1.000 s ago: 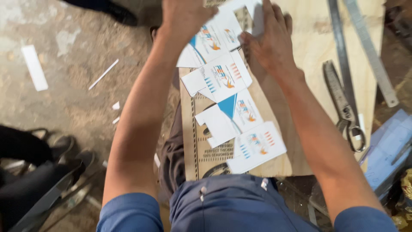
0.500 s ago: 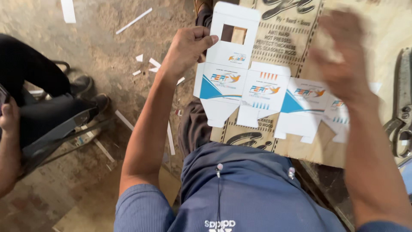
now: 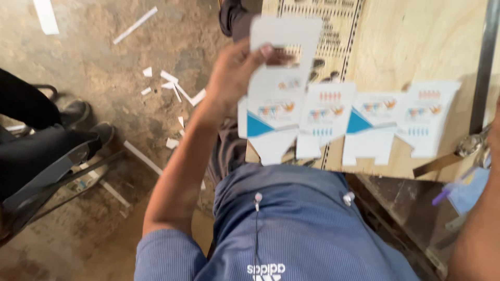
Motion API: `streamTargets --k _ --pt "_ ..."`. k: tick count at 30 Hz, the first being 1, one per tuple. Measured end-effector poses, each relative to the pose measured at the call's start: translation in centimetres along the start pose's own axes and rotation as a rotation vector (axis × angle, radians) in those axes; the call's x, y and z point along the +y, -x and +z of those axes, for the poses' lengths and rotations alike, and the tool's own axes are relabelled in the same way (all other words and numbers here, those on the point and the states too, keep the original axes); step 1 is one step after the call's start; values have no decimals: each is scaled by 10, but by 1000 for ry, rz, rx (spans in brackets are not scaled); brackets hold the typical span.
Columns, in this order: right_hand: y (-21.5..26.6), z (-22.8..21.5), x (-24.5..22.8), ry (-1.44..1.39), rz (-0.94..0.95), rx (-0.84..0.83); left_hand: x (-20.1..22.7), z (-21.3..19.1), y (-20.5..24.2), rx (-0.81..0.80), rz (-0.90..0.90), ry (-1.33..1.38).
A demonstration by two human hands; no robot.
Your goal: The person uses large shears to cut a printed cardboard sheet into a specific shape. They trim the edges and cut out a rectangular window in the center of the sheet. The person rotates the cardboard frequently to follow the cut lines and eventually separates the finished piece from the main sheet.
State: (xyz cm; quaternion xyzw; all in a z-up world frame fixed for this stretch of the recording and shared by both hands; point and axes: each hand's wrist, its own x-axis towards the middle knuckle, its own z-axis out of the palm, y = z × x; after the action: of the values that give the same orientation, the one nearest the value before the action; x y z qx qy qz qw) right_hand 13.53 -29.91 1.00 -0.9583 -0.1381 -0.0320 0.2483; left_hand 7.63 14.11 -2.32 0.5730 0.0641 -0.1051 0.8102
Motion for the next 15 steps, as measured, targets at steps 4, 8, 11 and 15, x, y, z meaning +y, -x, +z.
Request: streamTargets --k 4,8,11,15 --pt "-8 0 -91 -222 -426 46 15 35 19 2 101 -57" --pt "-42 17 -188 63 -737 5 21 53 32 2 159 -2" --pt "-56 19 -219 59 -757 -95 21 51 42 10 81 55" --pt "-59 27 -217 -23 -658 -205 20 48 48 60 101 -149"
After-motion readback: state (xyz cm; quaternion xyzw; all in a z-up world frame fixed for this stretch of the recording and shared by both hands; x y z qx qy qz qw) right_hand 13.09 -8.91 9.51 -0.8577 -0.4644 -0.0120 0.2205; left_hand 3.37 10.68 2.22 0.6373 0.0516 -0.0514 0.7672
